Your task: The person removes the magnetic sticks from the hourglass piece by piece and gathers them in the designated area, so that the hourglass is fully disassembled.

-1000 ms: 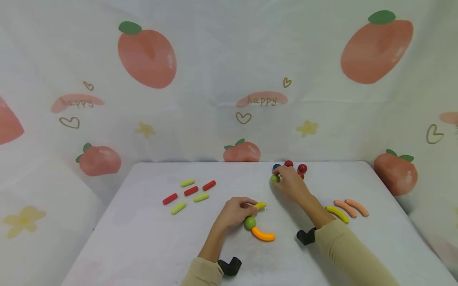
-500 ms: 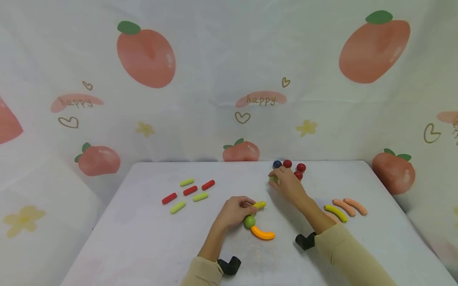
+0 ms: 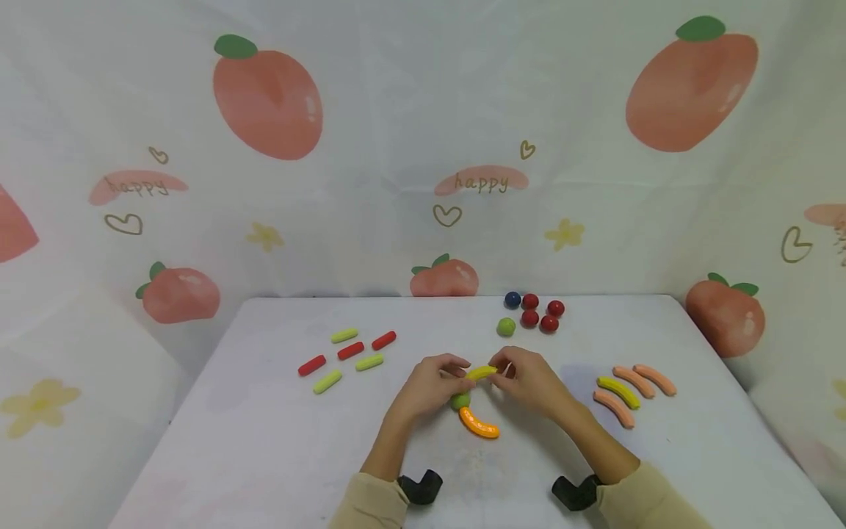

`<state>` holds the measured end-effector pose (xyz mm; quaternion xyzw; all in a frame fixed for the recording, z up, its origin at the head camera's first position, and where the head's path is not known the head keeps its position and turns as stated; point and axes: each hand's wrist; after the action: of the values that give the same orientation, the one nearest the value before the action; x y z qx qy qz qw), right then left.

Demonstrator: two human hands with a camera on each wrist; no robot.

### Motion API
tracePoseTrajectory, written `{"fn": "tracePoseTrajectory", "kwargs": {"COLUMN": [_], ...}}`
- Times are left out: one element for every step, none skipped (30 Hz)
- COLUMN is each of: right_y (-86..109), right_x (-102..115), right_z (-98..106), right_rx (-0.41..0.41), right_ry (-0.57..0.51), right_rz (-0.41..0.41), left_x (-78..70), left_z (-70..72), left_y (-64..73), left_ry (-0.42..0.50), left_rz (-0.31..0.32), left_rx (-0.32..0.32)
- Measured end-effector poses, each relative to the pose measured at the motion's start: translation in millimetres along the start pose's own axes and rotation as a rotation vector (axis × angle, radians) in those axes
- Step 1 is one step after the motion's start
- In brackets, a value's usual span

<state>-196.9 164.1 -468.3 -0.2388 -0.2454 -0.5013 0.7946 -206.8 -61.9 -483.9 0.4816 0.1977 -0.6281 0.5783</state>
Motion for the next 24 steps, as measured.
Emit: {"fn": "tracePoseTrajectory", "kwargs": {"right_y": [1.7,3.2,4.7,6.0,7.2,8.0,8.6,9.3,9.8,10.1,10.1,10.1,9.9,9.7,9.3,9.2,8.9,9.0,9.1,9.6,10.7,12.6,15.0,18.6], "right_x": [-0.2,-0.7,-1.3,-1.8,-2.4,-2.7,-3.1,-2.9,-2.6,-2.1,-1.5,-0.4,0.6,1.5,2.3,3.0,3.8,4.2,4.0,3.2,1.9,-0.3,-2.9,-6.1], "right_z": [-0.3,-0.7,-1.1,-1.6,-2.0,-2.9,-3.7,-4.5,-5.4,-6.3,-7.3,-8.2,-9.0,-9.7,-10.0,-9.7,-9.0,-7.2,-4.6,-0.9,3.4,8.4,13.6,19.0], "right_rx": [-0.023,-0.043,-0.057,-0.065,-0.066,-0.061,-0.053,-0.047,-0.037,-0.025,-0.014,-0.005,0.0,0.005,0.01,0.008,-0.002,-0.017,-0.038,-0.06,-0.084,-0.103,-0.116,-0.124], "right_ry": [-0.012,-0.025,-0.036,-0.047,-0.054,-0.066,-0.072,-0.078,-0.081,-0.083,-0.078,-0.069,-0.052,-0.027,0.006,0.043,0.083,0.122,0.154,0.179,0.196,0.2,0.2,0.194], "right_rz": [-0.032,-0.06,-0.089,-0.109,-0.12,-0.133,-0.141,-0.143,-0.143,-0.138,-0.129,-0.122,-0.118,-0.113,-0.108,-0.103,-0.111,-0.123,-0.14,-0.153,-0.161,-0.169,-0.177,-0.173], "left_x": [-0.5,-0.7,-0.5,-0.1,0.6,1.4,2.2,3.1,3.9,4.7,5.4,6.0,6.6,7.1,7.8,8.4,8.9,9.5,10.2,10.6,11.0,11.3,11.6,11.8], "left_z": [1.5,2.9,4.2,5.5,6.6,7.3,7.8,8.2,8.4,8.5,8.6,8.7,8.7,8.6,8.5,8.6,8.6,8.8,8.9,9.2,9.6,10.1,10.7,11.5], "left_y": [1.3,2.5,3.4,4.1,4.5,4.3,4.1,3.6,3.0,2.4,1.7,1.0,0.4,-0.1,-0.7,-0.9,-1.0,-0.9,-0.8,-0.6,-0.5,-0.2,-0.1,-0.1], "left_ry": [-0.023,-0.045,-0.069,-0.09,-0.106,-0.12,-0.128,-0.13,-0.132,-0.133,-0.132,-0.132,-0.132,-0.132,-0.136,-0.139,-0.143,-0.148,-0.154,-0.158,-0.162,-0.164,-0.164,-0.164], "left_rz": [0.005,0.008,0.012,0.012,0.011,0.009,0.006,-0.001,-0.006,-0.009,-0.012,-0.019,-0.027,-0.031,-0.036,-0.039,-0.042,-0.043,-0.044,-0.045,-0.045,-0.044,-0.046,-0.049], "left_rx": [0.003,0.006,0.007,0.008,0.01,0.012,0.014,0.016,0.018,0.023,0.027,0.031,0.036,0.044,0.051,0.059,0.066,0.072,0.077,0.081,0.083,0.084,0.086,0.087]}}
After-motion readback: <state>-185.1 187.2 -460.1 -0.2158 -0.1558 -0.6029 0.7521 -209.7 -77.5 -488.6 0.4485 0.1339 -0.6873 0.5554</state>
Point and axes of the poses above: each hand's wrist, its own y-axis away from the middle knuckle, its own z-axis out of the back of the hand, x = y × z, and after that the axes turned 7 degrees about z, right-handed
